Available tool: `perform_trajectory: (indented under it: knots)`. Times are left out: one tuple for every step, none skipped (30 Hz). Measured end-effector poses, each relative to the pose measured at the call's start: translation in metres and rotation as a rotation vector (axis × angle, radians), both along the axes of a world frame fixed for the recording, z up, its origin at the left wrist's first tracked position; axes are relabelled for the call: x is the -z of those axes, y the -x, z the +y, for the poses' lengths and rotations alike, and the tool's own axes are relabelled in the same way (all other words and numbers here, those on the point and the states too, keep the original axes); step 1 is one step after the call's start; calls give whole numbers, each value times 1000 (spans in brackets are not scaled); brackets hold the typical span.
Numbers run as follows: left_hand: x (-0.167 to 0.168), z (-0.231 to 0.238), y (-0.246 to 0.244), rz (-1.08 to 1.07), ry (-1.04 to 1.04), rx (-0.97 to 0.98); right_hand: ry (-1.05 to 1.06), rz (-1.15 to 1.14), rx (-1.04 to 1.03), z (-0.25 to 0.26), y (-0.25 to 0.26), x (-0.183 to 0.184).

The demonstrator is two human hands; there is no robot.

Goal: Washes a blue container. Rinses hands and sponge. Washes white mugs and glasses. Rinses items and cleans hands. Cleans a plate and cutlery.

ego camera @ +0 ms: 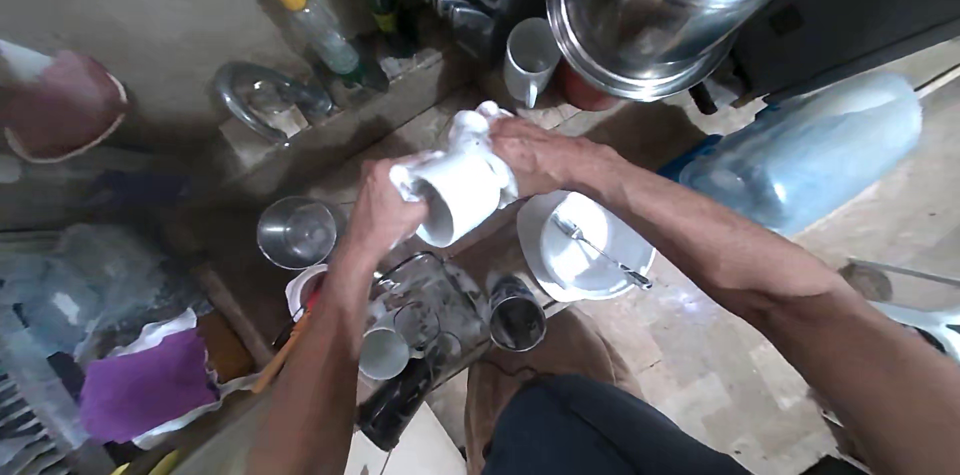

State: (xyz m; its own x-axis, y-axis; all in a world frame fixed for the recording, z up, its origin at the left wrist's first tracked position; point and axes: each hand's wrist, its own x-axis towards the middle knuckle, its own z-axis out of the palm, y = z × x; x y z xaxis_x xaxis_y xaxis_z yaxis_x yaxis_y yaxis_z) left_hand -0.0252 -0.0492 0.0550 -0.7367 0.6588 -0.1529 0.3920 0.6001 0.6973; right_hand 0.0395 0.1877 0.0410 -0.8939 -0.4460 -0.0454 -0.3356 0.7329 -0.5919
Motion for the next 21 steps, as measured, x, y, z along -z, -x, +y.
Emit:
perform_trajectory:
  knots:
    - [6, -3, 5, 57, -22, 68, 13, -51, -15, -2, 2, 3]
    - [9, -5, 9, 116, -32, 132, 41, -103, -19, -4, 4, 9]
    - [10, -6, 11, 150, -23, 193, 88, -152, -23, -6, 5, 15]
    - [10, -4, 11, 183, -17, 266, 137, -212, -28, -7, 5, 22]
    - [10, -3, 9, 208, -15, 333, 191, -278, -32, -8, 2, 26]
    - [11, -1, 8, 230, -19, 382, 242, -338, -29, -9, -1, 29]
    - [14, 1, 7, 232, -28, 390, 283, -365, -20, -7, -2, 32]
    - [18, 2, 7, 217, -36, 354, 312, -347, -1, -5, -4, 37]
    - [22, 5, 6, 168, -30, 269, 315, -300, 35, -4, -7, 44]
    - [28, 9, 5, 121, -22, 171, 266, -230, 79, -2, -9, 48]
    - [34, 15, 5, 87, -19, 81, 182, -156, 130, -2, -12, 51]
    - [39, 22, 5, 40, -13, 0, 66, -80, 191, -2, -15, 53]
    - [44, 30, 4, -34, -4, -94, -17, -6, 256, -3, -21, 54]
    - [51, 38, 4, -128, 5, -195, -74, 65, 324, -3, -26, 55]
    - [55, 45, 3, -235, 3, -293, -95, 123, 393, -2, -31, 56]
    - [58, 53, -1, -350, -13, -377, -97, 143, 464, 0, -37, 59]
    - [62, 58, -6, -462, -66, -438, -69, 156, 539, 1, -44, 63]
    - [64, 63, -10, -558, -156, -477, -24, 176, 617, 2, -50, 66]
    - [65, 67, -14, -662, -244, -493, 42, 182, 695, 3, -58, 67]
    - [65, 73, -17, -745, -333, -509, 127, 172, 774, 4, -66, 66]
    - [67, 78, -19, -822, -410, -528, 245, 190, 854, 4, -75, 64]
